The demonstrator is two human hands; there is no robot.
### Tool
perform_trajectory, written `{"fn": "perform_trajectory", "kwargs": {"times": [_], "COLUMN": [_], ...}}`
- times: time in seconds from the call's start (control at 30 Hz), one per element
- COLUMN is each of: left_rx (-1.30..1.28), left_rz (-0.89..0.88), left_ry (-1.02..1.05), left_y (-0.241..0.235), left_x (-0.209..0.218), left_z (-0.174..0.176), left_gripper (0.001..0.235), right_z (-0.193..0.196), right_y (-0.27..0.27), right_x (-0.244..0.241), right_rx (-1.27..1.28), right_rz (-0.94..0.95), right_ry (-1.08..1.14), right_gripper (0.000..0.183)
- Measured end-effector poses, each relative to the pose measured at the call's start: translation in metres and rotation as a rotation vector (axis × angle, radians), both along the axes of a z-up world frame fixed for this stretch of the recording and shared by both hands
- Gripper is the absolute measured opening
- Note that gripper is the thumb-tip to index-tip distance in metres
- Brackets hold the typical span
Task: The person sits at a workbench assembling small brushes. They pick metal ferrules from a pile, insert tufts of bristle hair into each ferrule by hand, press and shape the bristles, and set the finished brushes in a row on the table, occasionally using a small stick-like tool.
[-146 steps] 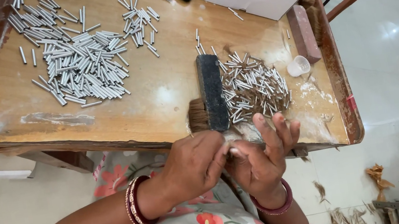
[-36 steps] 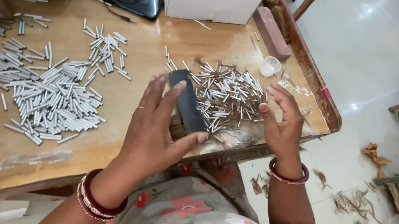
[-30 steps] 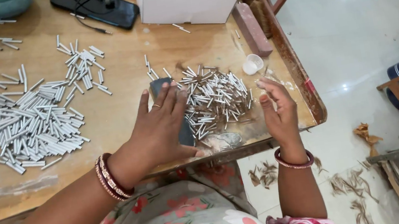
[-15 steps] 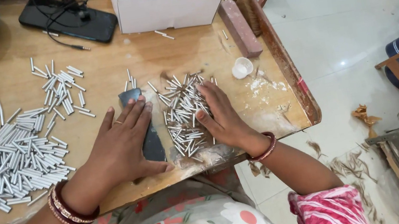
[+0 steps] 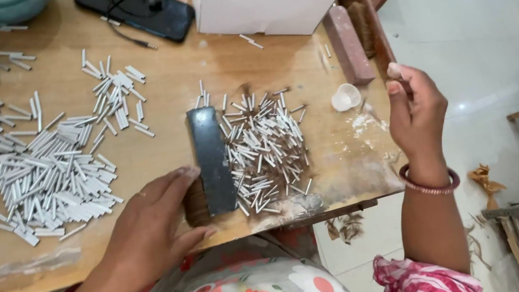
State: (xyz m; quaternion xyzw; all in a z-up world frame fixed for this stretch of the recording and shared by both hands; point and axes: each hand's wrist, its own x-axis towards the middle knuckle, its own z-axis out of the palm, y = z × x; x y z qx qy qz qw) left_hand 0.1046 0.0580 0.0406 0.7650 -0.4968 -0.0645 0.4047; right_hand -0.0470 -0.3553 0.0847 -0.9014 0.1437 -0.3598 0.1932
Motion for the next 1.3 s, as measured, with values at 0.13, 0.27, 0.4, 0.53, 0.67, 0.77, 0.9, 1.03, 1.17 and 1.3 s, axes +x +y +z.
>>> {"fn": "perform_trajectory", "kwargs": {"times": [0.13,0.27,0.4,0.53,0.67,0.77,0.9,1.03,1.17,1.3], "left_rx": [0.002,-0.034,-0.133,-0.137,-0.180,-0.210,-0.246,-0.276,-0.273,-0.220], "left_rz": [0.080,0.086,0.078,0.133,0.110,0.099,0.087,0.096,0.200,0.325], "left_ry": [0.001,-0.013,0.009,0.056,0.023,-0.001,-0.027,-0.043,-0.062,0.103], "left_y": [-0.003,0.000,0.011,-0.002,-0.033,-0.047,-0.052,-0.038,-0.009,-0.004], "left_x": [0.005,0.009,0.024,0.043,0.063,0.072,0.075,0.059,0.029,-0.004], "left_z": [-0.025,-0.058,-0.150,-0.203,-0.204,-0.206,-0.209,-0.211,-0.168,-0.061], "left_gripper": [0.062,0.051,0.068,0.071,0.070,0.069,0.067,0.065,0.064,0.050], "right_z": [-0.001,-0.012,-0.017,-0.004,-0.008,-0.007,-0.016,-0.028,-0.007,-0.010], "right_y": [-0.085,-0.136,-0.178,-0.191,-0.210,-0.216,-0.231,-0.240,-0.213,-0.205], "right_x": [0.015,0.039,0.070,0.108,0.133,0.151,0.166,0.168,0.146,0.116], "right_rx": [0.058,-0.174,-0.206,-0.328,-0.308,-0.285,-0.298,-0.333,-0.317,-0.423], "right_rz": [-0.030,0.090,-0.044,-0.048,0.025,0.025,0.051,0.090,0.152,0.101], "right_ry": [0.179,0.397,0.616,0.844,0.821,0.863,0.891,0.828,0.724,0.614], "right_gripper": [0.031,0.059,0.074,0.106,0.116,0.119,0.109,0.100,0.105,0.095]}}
